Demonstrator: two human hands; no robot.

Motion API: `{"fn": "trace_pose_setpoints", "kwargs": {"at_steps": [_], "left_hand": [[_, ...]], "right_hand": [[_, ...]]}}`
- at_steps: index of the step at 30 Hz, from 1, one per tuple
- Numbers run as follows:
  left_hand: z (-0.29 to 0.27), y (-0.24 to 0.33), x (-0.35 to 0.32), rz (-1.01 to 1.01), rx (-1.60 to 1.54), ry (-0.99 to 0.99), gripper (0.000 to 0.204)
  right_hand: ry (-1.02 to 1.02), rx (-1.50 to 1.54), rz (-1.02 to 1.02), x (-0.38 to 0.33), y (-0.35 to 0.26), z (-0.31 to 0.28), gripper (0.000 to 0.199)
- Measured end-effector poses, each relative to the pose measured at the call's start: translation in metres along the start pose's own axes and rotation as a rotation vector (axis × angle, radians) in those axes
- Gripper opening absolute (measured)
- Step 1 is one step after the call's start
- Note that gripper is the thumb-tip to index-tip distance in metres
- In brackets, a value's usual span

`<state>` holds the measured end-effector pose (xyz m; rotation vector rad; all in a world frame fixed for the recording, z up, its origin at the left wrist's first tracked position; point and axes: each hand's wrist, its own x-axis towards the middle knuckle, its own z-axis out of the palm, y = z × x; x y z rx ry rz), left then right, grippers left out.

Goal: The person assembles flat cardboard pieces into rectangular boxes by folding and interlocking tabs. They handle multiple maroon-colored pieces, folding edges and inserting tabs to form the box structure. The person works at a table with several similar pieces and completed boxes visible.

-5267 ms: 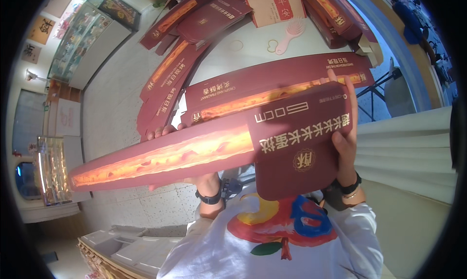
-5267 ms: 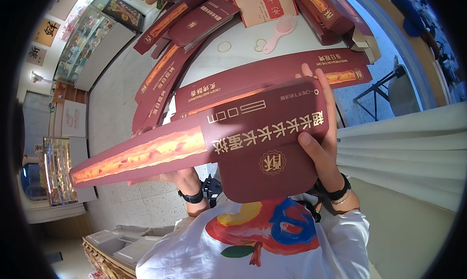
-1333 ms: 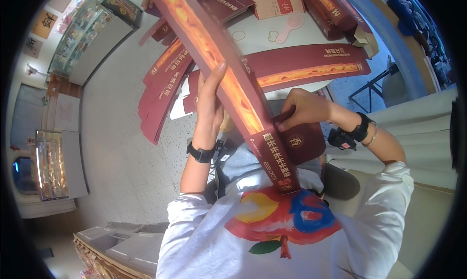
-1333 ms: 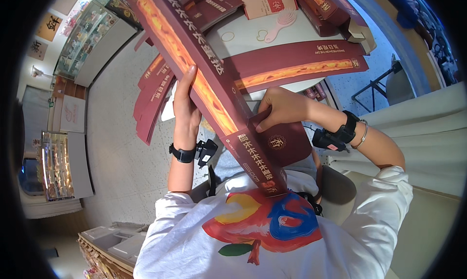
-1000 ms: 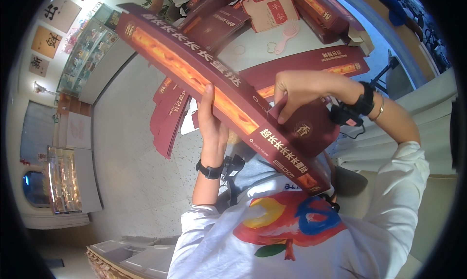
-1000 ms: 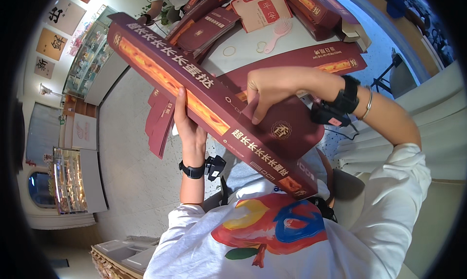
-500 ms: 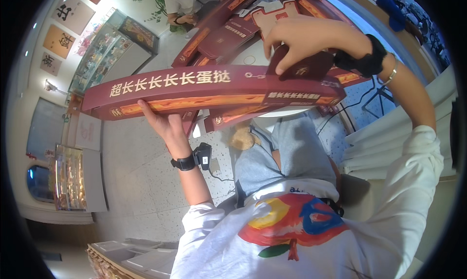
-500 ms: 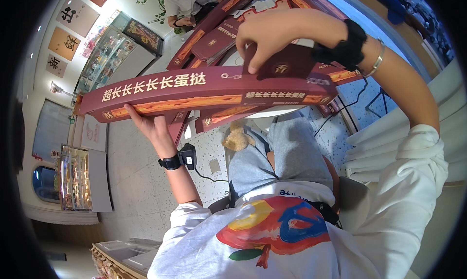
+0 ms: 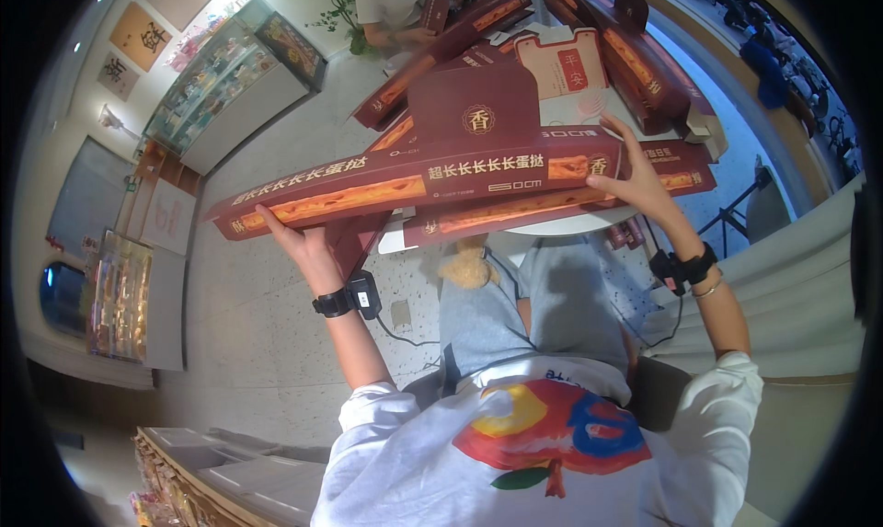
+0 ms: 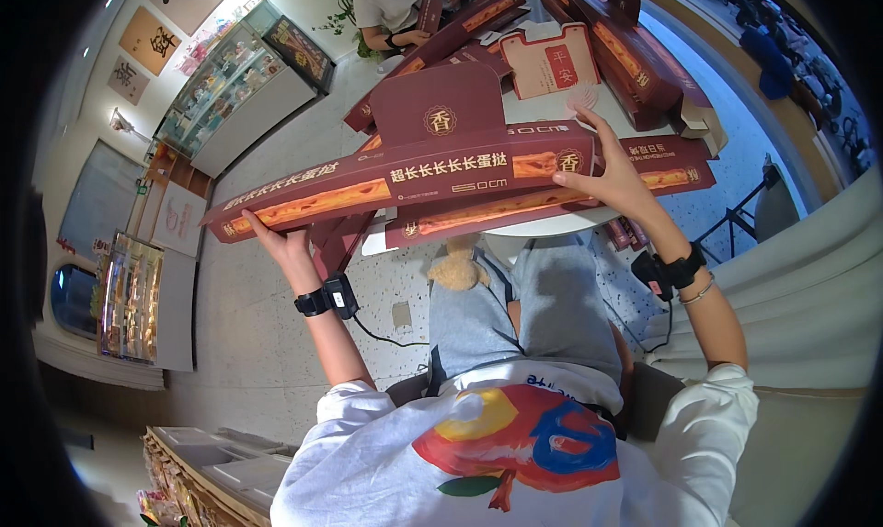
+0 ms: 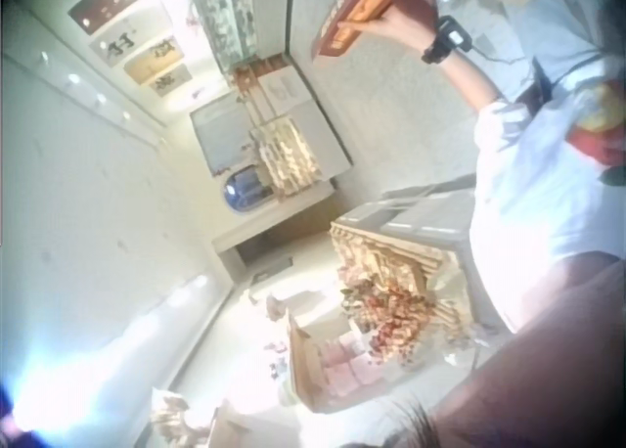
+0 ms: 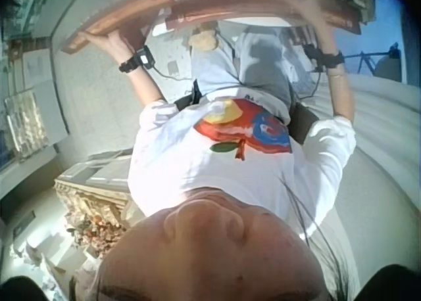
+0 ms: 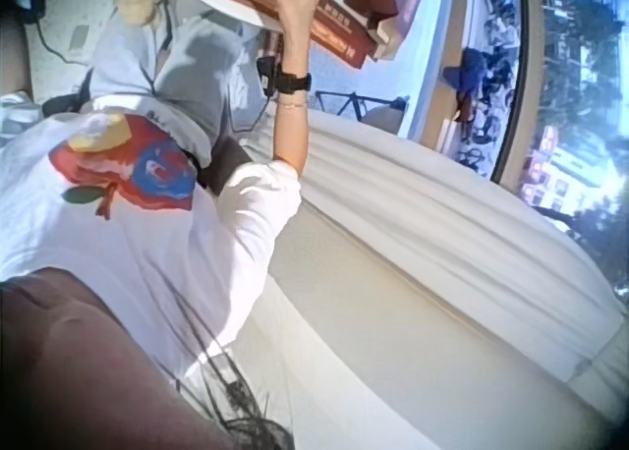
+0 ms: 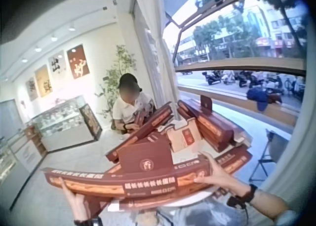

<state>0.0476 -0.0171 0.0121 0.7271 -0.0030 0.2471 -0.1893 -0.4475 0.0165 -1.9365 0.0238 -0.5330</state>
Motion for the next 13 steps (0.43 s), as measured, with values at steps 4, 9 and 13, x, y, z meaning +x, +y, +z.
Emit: {"fn": "trace_pose_setpoints", "kwargs": {"at_steps": [4,9,13], "left_hand": [[-0.012,0.002,0.009,0.065,0.111,-0.072,0.067],[-0.015,0.018,0.004,0.295,0.347,0.138,0.068],[0.048,0.014,-0.067,1.113,0.872,0.160,0.075]], "right_hand": [[0.082,0.404,0.044,0.015,-0.003,0.018,0.075],[0.189,0.592,0.219,0.009,-0.030,0.028,0.068],[0.260,0.482,0.191,-0.002,-0.024,0.044,0.071]]}}
